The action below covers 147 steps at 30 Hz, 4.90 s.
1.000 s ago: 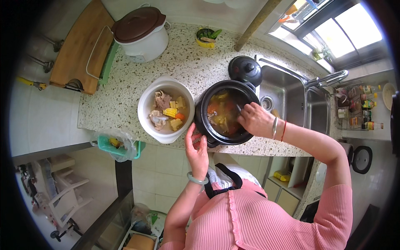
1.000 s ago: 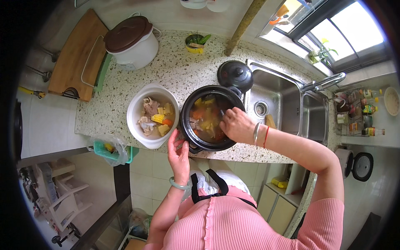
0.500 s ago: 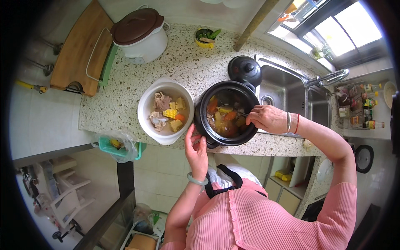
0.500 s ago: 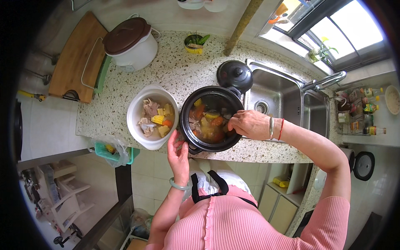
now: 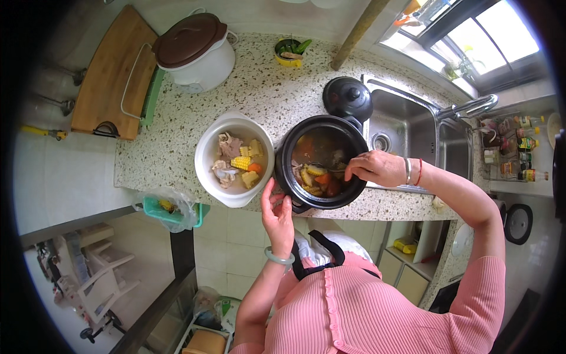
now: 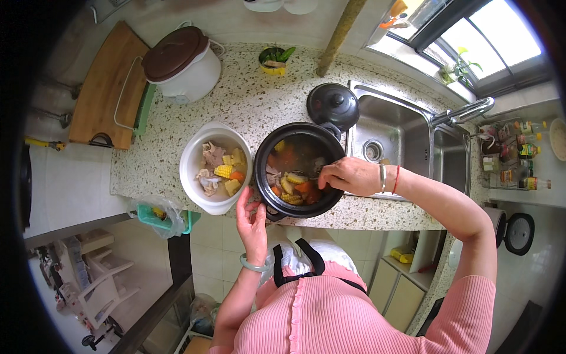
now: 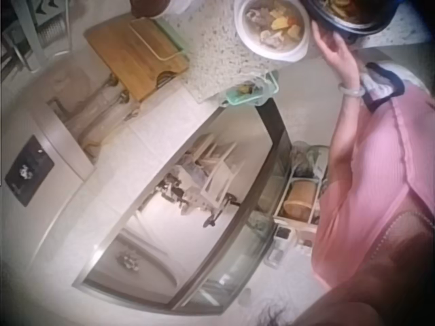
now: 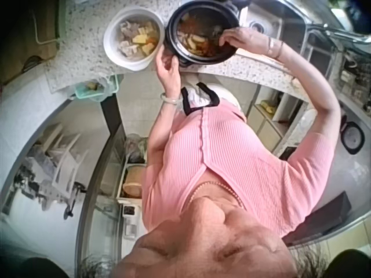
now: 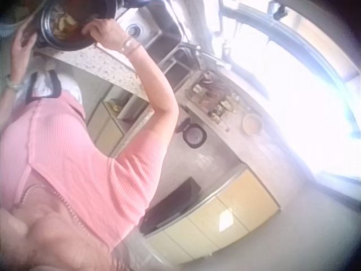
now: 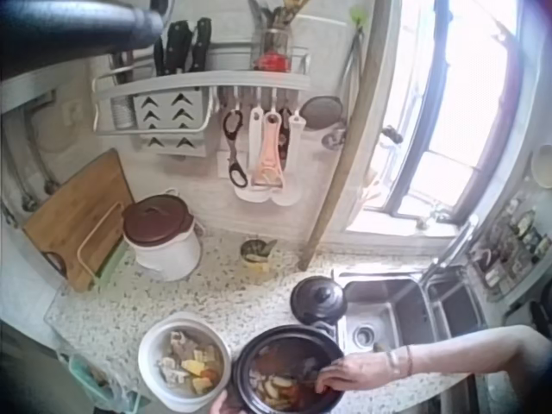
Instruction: The person retrieves a white bowl from a cabinet and places it on the counter. They then use a ladle to transfer cooked meat, corn, and carrots from a black pot into the bowl. Finally, the person pours the remaining broth from the pot into the bowl and stirs the contents.
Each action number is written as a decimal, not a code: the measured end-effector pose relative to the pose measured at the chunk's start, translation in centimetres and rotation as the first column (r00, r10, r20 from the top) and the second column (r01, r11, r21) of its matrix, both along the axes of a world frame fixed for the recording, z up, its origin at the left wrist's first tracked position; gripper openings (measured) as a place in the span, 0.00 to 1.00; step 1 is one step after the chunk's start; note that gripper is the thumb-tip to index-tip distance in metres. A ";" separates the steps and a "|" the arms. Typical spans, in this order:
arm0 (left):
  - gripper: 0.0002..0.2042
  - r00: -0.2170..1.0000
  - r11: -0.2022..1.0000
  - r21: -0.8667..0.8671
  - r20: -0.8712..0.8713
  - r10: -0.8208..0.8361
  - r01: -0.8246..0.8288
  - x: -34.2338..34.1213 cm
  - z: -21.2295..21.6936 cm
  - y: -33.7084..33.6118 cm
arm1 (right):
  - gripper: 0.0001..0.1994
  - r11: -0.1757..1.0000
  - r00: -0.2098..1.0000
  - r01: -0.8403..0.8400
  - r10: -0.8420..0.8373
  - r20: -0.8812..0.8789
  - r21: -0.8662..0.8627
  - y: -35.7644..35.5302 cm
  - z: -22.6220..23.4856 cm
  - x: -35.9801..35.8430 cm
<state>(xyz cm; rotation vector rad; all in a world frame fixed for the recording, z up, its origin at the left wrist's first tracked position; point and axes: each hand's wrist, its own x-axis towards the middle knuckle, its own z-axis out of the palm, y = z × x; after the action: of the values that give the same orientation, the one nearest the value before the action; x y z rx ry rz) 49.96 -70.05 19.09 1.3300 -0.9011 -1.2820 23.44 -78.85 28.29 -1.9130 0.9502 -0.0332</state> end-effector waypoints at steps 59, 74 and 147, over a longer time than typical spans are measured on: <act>0.19 0.986 0.995 -0.038 -0.143 0.085 -0.092 0.2 2.5 -1.6 | 0.16 0.848 0.824 0.484 -0.525 0.213 0.217 -0.1 13.2 0.6; 0.22 0.936 0.946 -0.026 -0.156 0.316 -0.323 6.1 0.3 -0.8 | 0.14 0.944 0.925 0.326 -0.308 0.223 -0.047 -7.2 2.8 16.4; 0.20 0.997 0.996 0.044 0.016 0.074 -0.075 0.3 -0.5 0.3 | 0.14 0.983 0.990 0.091 -0.073 -0.117 0.157 0.4 1.0 -0.9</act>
<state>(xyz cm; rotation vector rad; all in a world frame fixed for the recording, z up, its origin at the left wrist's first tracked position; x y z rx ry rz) 50.22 -69.75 18.54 1.3972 -0.8294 -1.2427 22.59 -78.42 29.24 -1.7393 1.0735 0.1005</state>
